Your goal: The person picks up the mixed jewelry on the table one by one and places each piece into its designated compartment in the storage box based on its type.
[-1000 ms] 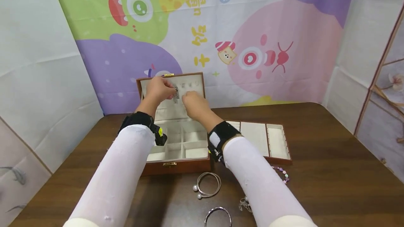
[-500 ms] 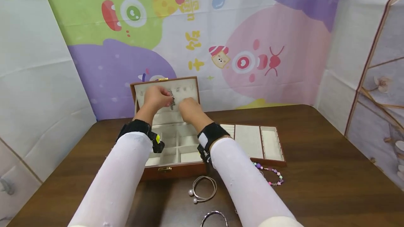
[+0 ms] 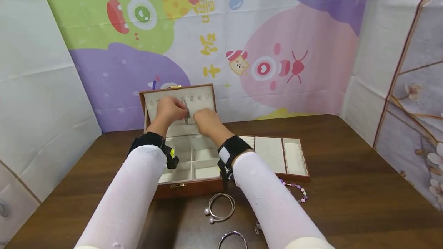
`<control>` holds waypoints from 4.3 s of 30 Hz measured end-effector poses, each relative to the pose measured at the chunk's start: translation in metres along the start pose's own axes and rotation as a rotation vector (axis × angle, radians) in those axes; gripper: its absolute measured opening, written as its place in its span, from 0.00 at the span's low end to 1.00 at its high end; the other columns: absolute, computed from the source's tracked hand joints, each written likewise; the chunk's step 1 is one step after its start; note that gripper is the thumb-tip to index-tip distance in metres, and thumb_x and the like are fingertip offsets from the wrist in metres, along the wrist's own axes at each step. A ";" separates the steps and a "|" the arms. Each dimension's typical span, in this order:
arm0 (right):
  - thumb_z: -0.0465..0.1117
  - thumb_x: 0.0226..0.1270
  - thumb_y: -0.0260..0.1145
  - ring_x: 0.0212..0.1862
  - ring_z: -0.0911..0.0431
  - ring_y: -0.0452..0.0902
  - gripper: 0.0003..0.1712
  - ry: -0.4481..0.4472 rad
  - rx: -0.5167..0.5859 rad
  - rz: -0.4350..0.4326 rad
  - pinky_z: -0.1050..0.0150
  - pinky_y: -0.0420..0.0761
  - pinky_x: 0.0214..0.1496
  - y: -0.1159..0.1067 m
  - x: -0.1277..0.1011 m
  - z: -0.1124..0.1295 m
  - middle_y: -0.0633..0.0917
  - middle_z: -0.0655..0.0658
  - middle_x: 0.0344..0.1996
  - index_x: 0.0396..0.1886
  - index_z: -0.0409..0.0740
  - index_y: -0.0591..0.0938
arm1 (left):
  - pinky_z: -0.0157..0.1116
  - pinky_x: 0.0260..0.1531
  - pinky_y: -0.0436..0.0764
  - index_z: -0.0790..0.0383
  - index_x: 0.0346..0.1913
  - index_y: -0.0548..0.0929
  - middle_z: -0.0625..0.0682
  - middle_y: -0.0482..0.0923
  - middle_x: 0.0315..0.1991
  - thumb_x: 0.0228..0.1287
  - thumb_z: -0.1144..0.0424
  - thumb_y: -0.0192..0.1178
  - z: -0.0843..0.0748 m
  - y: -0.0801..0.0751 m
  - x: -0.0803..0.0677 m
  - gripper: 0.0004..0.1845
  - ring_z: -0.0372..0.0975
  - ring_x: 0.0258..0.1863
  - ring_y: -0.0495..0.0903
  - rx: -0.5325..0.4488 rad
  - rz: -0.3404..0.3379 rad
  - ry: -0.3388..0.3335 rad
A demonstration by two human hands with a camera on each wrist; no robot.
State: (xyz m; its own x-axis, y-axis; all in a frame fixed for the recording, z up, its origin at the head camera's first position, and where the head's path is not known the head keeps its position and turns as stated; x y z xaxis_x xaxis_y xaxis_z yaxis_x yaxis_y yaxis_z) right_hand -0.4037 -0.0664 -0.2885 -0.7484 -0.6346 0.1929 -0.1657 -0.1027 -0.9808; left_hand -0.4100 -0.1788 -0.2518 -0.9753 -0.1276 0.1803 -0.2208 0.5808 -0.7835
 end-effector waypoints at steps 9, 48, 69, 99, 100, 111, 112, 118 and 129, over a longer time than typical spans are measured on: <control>0.28 0.66 0.61 0.42 0.49 0.80 0.06 -0.002 0.007 -0.016 0.59 0.80 0.41 -0.002 0.001 -0.003 0.84 0.44 0.36 0.35 0.40 0.83 | 0.36 0.24 0.70 0.56 0.18 0.78 0.47 0.74 0.20 0.54 0.66 0.62 -0.002 0.007 0.000 0.10 0.42 0.23 0.70 0.203 0.069 0.015; 0.35 0.61 0.71 0.35 0.54 0.75 0.06 -0.139 0.245 -0.122 0.60 0.77 0.39 -0.031 -0.104 -0.027 0.80 0.47 0.34 0.37 0.40 0.85 | 0.43 0.42 0.78 0.64 0.41 0.85 0.55 0.81 0.37 0.59 0.61 0.65 -0.023 -0.001 -0.063 0.11 0.46 0.38 0.79 0.248 0.155 0.359; 0.38 0.61 0.72 0.35 0.55 0.80 0.07 -0.128 0.283 -0.153 0.59 0.79 0.38 -0.057 -0.201 -0.023 0.83 0.50 0.35 0.37 0.43 0.84 | 0.43 0.46 0.79 0.62 0.52 0.81 0.53 0.79 0.49 0.58 0.54 0.70 -0.042 0.009 -0.171 0.22 0.46 0.45 0.80 0.138 0.219 0.697; 0.28 0.46 0.74 0.32 0.61 0.72 0.13 -0.163 0.385 0.241 0.62 0.76 0.36 -0.002 -0.233 -0.034 0.77 0.56 0.27 0.29 0.45 0.81 | 0.45 0.47 0.77 0.62 0.49 0.81 0.52 0.76 0.46 0.60 0.56 0.68 -0.026 0.015 -0.209 0.18 0.43 0.44 0.77 0.123 0.179 0.757; 0.27 0.43 0.74 0.32 0.61 0.72 0.14 -0.147 0.388 0.261 0.62 0.76 0.37 0.002 -0.233 -0.034 0.77 0.56 0.28 0.28 0.46 0.81 | 0.45 0.47 0.77 0.62 0.49 0.81 0.52 0.76 0.46 0.60 0.57 0.68 -0.025 0.016 -0.209 0.17 0.43 0.44 0.77 0.119 0.183 0.761; 0.26 0.39 0.76 0.24 0.65 0.67 0.18 -0.090 0.378 0.362 0.68 0.72 0.29 0.023 -0.234 -0.030 0.74 0.56 0.20 0.23 0.46 0.77 | 0.42 0.45 0.78 0.62 0.47 0.82 0.50 0.76 0.43 0.60 0.58 0.68 -0.024 0.017 -0.210 0.15 0.41 0.41 0.77 0.115 0.167 0.786; 0.26 0.41 0.76 0.24 0.65 0.66 0.17 -0.088 0.363 0.366 0.68 0.71 0.29 0.025 -0.235 -0.031 0.73 0.57 0.19 0.21 0.47 0.76 | 0.42 0.44 0.78 0.62 0.47 0.82 0.50 0.76 0.43 0.60 0.58 0.68 -0.025 0.017 -0.210 0.15 0.41 0.41 0.77 0.110 0.174 0.786; 0.29 0.49 0.69 0.21 0.67 0.63 0.14 -0.127 0.316 0.370 0.70 0.67 0.25 0.029 -0.235 -0.034 0.70 0.59 0.16 0.16 0.48 0.73 | 0.41 0.42 0.78 0.63 0.47 0.81 0.51 0.76 0.44 0.60 0.59 0.68 -0.028 0.022 -0.211 0.15 0.43 0.41 0.78 0.083 0.236 0.783; 0.25 0.51 0.65 0.24 0.63 0.64 0.12 -0.075 0.470 0.293 0.67 0.67 0.27 0.003 -0.237 -0.048 0.70 0.55 0.19 0.25 0.45 0.74 | 0.40 0.41 0.78 0.63 0.46 0.82 0.50 0.77 0.44 0.61 0.59 0.68 -0.029 0.026 -0.212 0.14 0.44 0.40 0.79 0.091 0.250 0.780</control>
State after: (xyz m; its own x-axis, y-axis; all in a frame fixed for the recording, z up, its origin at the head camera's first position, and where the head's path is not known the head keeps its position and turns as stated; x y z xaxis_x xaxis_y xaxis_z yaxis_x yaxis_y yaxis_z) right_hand -0.2581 0.1207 -0.3356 -0.6695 -0.7389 -0.0755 0.3598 -0.2337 -0.9033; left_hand -0.2093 -0.1138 -0.2931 -0.7194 0.6114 0.3296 -0.0300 0.4467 -0.8942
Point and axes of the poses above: each hand's wrist, its own x-axis towards the middle knuckle, its own y-axis out of the palm, z = x × y, the point moved 7 cm from there along x, towards the middle knuckle
